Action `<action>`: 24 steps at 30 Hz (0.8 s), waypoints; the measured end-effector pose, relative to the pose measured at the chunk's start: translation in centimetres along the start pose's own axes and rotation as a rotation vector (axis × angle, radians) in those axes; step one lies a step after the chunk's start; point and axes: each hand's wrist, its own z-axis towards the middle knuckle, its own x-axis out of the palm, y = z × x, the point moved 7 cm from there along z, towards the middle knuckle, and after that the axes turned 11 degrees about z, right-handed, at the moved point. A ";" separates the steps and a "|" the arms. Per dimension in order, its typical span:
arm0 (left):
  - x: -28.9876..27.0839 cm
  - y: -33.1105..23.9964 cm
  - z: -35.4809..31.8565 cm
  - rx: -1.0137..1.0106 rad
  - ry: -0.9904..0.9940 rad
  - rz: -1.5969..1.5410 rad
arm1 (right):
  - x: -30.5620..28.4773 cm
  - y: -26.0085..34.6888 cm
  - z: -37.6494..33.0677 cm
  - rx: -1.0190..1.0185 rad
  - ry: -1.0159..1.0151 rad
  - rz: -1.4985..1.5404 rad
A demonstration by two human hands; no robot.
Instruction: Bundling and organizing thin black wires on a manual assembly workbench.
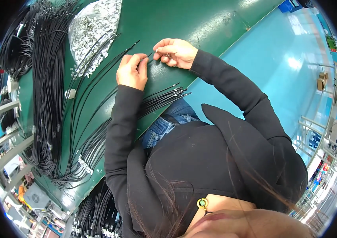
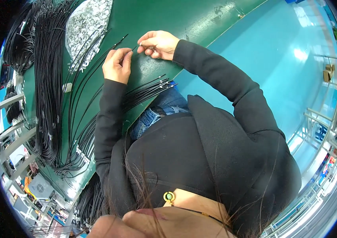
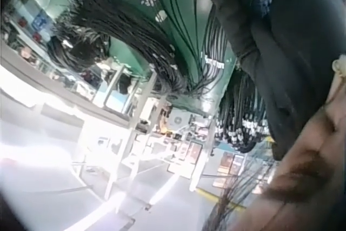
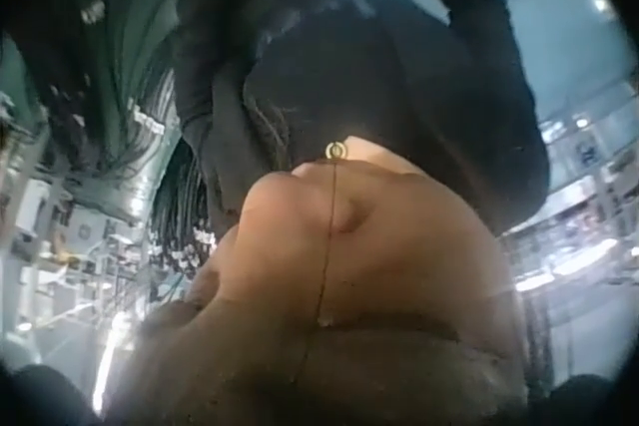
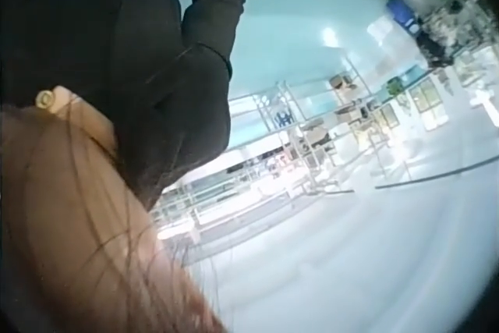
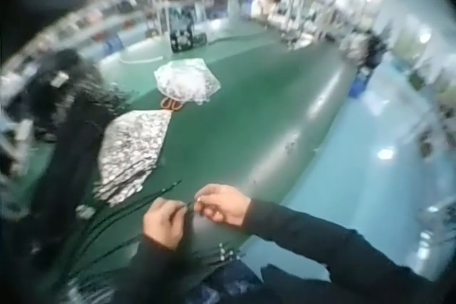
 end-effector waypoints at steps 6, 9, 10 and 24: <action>-0.5 -0.1 -0.1 -0.022 -0.003 0.020 | 0.2 0.0 -0.1 -0.001 -0.021 -0.097; -0.7 0.0 0.0 -0.009 -0.013 0.024 | 0.8 0.3 -0.5 -0.018 0.053 -0.124; -0.6 0.0 0.0 -0.015 0.002 0.023 | 0.9 0.3 -0.6 -0.022 0.078 -0.140; 0.2 0.3 -0.2 0.049 0.027 -0.039 | 1.9 0.2 0.6 -0.112 0.086 -0.305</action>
